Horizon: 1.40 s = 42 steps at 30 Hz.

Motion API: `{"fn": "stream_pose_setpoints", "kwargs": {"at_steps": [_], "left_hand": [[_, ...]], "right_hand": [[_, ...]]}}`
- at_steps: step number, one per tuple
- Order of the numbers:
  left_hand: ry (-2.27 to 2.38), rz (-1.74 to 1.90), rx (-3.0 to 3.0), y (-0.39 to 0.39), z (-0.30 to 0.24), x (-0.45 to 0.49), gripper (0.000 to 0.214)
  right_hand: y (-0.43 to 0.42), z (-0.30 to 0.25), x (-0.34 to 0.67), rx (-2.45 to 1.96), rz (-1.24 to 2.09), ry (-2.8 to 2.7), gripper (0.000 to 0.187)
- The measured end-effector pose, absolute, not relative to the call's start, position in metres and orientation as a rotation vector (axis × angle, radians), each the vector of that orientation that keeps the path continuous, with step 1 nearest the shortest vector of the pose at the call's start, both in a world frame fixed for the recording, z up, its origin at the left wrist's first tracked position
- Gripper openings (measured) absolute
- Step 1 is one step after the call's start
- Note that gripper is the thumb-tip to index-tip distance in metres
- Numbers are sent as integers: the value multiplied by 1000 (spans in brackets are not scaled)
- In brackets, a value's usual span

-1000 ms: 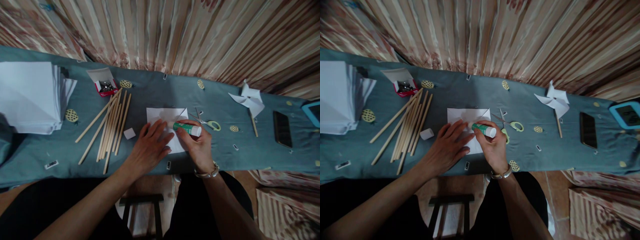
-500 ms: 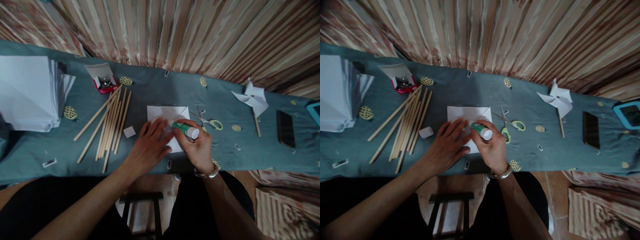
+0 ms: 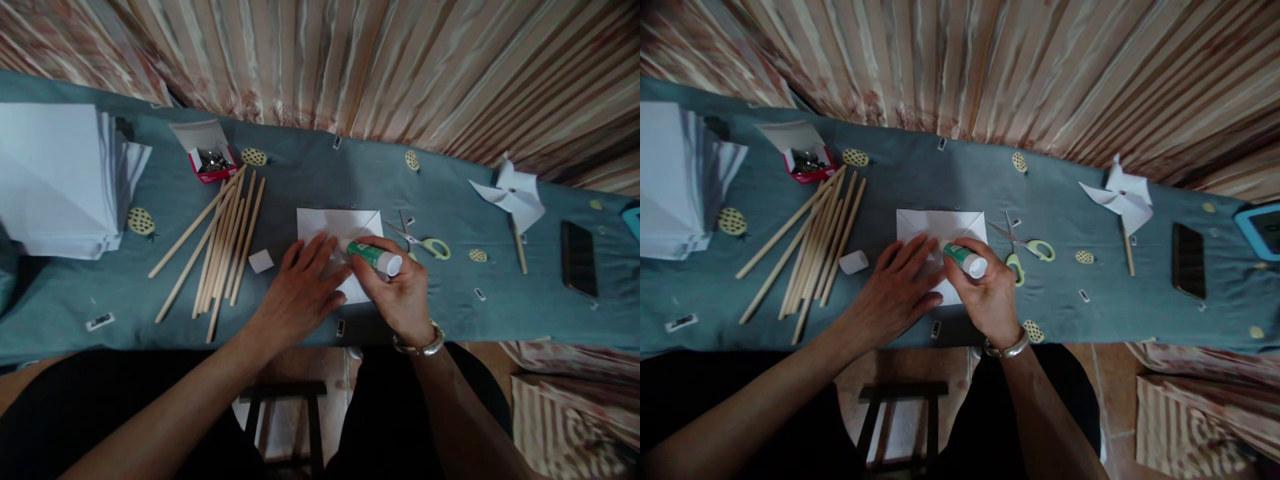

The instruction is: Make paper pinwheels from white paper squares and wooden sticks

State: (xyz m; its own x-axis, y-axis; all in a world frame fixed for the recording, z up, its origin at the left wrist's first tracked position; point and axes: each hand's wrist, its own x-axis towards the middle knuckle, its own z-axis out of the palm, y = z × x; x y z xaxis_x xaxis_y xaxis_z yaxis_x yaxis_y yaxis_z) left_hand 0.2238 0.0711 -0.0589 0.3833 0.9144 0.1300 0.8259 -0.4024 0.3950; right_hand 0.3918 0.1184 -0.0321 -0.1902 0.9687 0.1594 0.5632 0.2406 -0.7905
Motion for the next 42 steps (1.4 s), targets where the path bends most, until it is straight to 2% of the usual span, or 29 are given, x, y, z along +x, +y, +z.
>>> {"fn": "stream_pose_setpoints", "kwargs": {"at_steps": [42], "left_hand": [[1553,472,2416,73,-56,223,42]], "right_hand": [[110,-30,400,-1411,826,-1892,22]]}}
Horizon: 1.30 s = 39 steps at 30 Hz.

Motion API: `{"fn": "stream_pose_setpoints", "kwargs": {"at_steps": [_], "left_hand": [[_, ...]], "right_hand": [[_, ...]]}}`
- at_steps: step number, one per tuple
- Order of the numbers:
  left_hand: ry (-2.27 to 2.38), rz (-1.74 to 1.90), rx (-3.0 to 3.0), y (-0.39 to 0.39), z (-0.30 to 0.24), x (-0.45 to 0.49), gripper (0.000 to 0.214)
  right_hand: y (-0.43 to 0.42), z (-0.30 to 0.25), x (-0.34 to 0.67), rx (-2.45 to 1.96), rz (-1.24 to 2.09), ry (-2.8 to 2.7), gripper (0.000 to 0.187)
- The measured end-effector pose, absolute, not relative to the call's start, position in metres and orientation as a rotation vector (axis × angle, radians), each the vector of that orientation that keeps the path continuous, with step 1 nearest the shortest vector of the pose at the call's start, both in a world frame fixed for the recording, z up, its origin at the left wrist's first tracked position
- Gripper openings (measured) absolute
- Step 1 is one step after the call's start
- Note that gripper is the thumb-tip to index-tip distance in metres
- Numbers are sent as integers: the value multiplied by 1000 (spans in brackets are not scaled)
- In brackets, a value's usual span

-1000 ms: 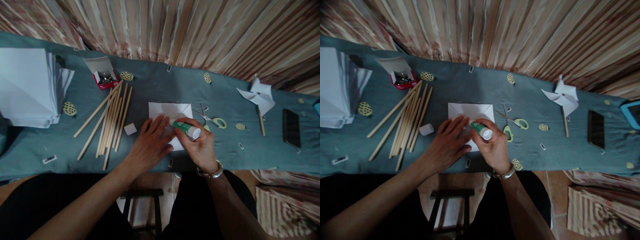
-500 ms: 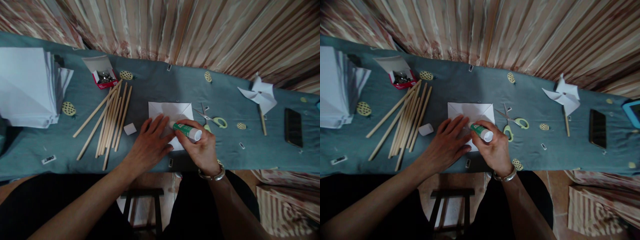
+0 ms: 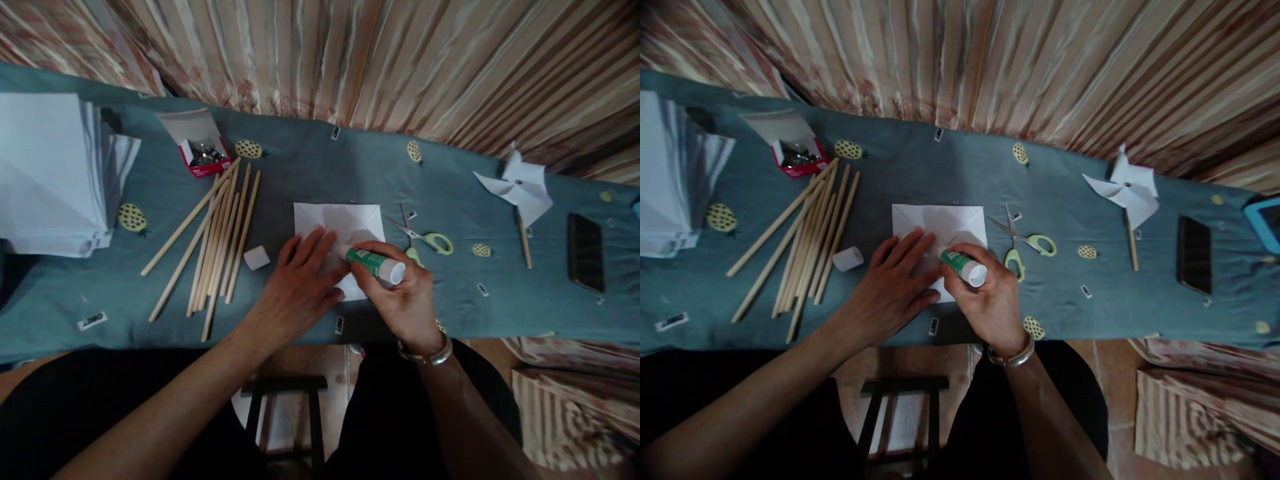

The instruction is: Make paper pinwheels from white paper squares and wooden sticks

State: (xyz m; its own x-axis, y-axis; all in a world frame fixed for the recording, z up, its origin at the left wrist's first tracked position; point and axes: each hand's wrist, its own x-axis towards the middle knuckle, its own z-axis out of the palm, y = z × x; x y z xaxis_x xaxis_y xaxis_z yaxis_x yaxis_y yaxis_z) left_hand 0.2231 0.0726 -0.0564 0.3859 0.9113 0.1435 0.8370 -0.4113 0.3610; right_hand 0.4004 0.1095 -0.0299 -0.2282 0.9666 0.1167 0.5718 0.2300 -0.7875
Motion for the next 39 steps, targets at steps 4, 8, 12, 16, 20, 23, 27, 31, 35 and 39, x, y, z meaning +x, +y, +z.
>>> {"fn": "stream_pose_setpoints", "kwargs": {"at_steps": [4,8,12,16,20,23,27,31,35,39], "left_hand": [[1555,461,2409,72,-57,223,43],[1548,454,2407,72,-57,223,45],[1552,429,2406,73,-56,223,45],[1550,435,2413,73,-56,223,47],[1557,446,2426,72,-57,223,49],[1557,443,2421,72,-56,223,50],[1553,430,2402,73,-54,223,49],[1550,449,2408,72,-54,223,50],[1547,457,2406,72,-55,223,49],[1541,456,2407,72,-55,223,48]], "right_hand": [[109,-30,401,-1414,804,-1895,22],[108,-29,401,-1438,784,-1893,22],[109,-28,401,-1443,746,-1918,22],[109,-28,402,-1452,726,-1929,22],[109,-28,403,-1456,716,-1931,22],[109,-29,403,-1452,702,-1935,22],[110,-30,403,-1458,685,-1933,23],[111,-31,402,-1461,671,-1928,23],[112,-32,403,-1460,665,-1922,24],[113,-32,402,-1450,641,-1935,24]]}}
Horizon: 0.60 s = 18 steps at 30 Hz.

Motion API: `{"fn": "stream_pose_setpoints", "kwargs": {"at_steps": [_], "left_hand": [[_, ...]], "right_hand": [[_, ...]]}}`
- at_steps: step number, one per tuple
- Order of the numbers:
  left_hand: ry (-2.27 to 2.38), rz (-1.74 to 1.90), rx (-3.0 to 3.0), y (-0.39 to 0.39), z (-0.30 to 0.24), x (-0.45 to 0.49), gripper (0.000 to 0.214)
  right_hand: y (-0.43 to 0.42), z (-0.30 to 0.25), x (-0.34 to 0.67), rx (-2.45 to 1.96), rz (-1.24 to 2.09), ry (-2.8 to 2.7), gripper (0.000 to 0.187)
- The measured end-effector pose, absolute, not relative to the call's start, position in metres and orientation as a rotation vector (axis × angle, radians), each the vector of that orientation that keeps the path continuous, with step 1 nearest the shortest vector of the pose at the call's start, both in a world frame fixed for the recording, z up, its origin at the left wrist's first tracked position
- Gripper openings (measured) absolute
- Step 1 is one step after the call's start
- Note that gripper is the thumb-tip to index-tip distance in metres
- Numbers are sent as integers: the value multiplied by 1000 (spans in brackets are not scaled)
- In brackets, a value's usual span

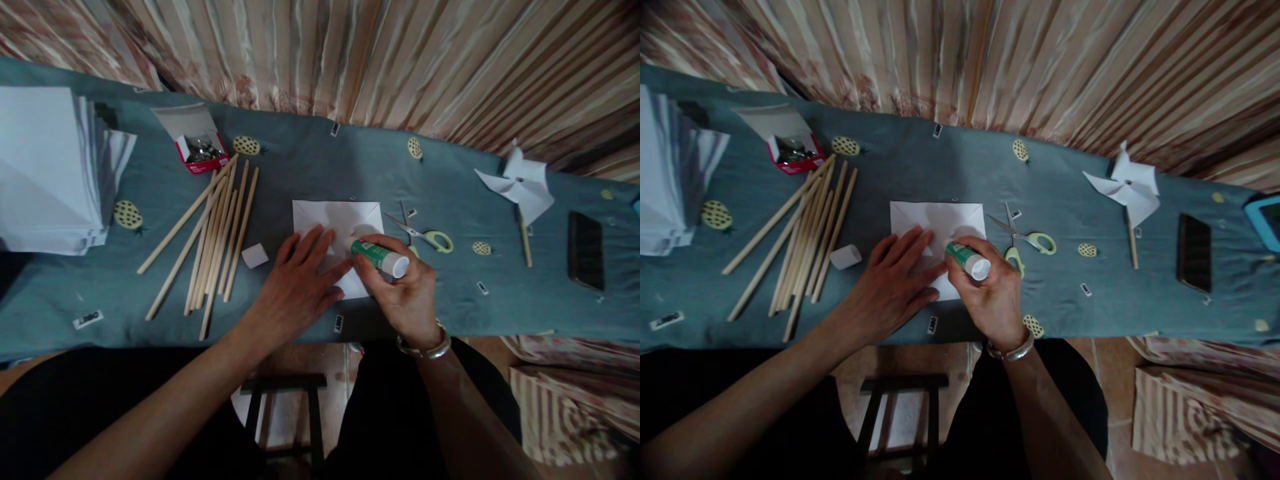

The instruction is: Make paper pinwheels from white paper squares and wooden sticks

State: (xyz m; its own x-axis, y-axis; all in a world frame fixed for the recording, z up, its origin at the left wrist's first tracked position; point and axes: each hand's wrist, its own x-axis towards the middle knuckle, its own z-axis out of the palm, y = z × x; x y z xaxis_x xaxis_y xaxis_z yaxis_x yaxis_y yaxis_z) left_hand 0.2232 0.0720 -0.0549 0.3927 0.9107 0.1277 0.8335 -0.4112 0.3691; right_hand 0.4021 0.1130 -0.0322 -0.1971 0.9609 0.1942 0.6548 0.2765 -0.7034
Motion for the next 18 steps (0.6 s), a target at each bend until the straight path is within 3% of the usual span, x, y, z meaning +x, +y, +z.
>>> {"fn": "stream_pose_setpoints", "kwargs": {"at_steps": [18], "left_hand": [[1547,471,2408,72,-56,224,51]], "right_hand": [[116,-33,397,-1397,694,-1919,22]]}}
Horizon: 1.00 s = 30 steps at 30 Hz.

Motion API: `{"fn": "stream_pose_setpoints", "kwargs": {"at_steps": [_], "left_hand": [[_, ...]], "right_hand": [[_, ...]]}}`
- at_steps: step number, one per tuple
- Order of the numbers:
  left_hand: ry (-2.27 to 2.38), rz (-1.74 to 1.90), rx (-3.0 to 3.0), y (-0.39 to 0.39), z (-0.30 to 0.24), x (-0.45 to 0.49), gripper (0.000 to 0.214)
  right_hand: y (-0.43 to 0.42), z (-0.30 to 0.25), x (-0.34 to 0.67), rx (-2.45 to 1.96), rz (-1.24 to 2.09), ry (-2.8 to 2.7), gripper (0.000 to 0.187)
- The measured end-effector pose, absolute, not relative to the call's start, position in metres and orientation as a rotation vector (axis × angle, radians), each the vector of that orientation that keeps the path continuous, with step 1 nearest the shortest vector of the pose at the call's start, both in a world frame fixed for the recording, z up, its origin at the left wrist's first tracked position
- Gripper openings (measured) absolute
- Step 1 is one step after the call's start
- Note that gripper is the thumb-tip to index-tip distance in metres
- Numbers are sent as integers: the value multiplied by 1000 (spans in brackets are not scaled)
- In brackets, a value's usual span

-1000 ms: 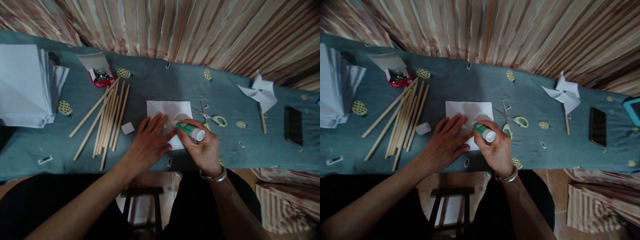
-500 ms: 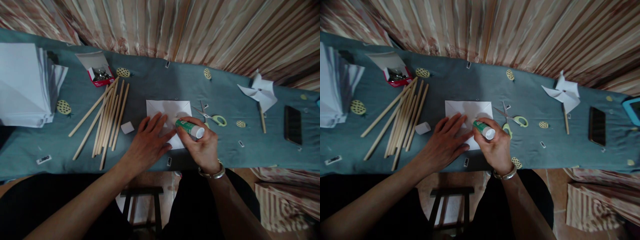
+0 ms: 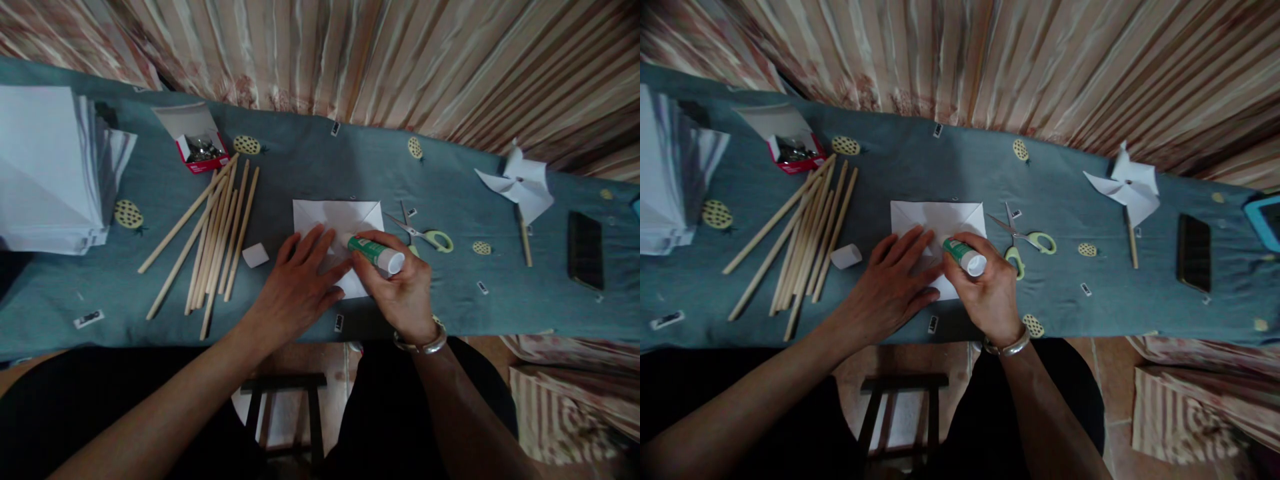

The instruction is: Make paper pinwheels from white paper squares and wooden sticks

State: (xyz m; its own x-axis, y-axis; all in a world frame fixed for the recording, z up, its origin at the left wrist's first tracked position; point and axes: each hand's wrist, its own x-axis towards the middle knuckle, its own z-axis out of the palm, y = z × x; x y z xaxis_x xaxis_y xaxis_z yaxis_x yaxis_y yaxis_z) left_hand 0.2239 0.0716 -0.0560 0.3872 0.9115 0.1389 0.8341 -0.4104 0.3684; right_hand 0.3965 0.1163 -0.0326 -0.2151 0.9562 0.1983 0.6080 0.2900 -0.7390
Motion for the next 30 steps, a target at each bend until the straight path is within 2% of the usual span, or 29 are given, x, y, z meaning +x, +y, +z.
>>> {"fn": "stream_pose_setpoints", "kwargs": {"at_steps": [21,26,30], "left_hand": [[1548,472,2403,72,-55,224,46],[1536,477,2413,73,-58,222,46],[1512,516,2445,71,-59,223,48]], "right_hand": [[111,-26,397,-1420,803,-1920,22],[116,-25,405,-1447,945,-1487,13],[125,-28,417,-1273,1274,-994,13]]}}
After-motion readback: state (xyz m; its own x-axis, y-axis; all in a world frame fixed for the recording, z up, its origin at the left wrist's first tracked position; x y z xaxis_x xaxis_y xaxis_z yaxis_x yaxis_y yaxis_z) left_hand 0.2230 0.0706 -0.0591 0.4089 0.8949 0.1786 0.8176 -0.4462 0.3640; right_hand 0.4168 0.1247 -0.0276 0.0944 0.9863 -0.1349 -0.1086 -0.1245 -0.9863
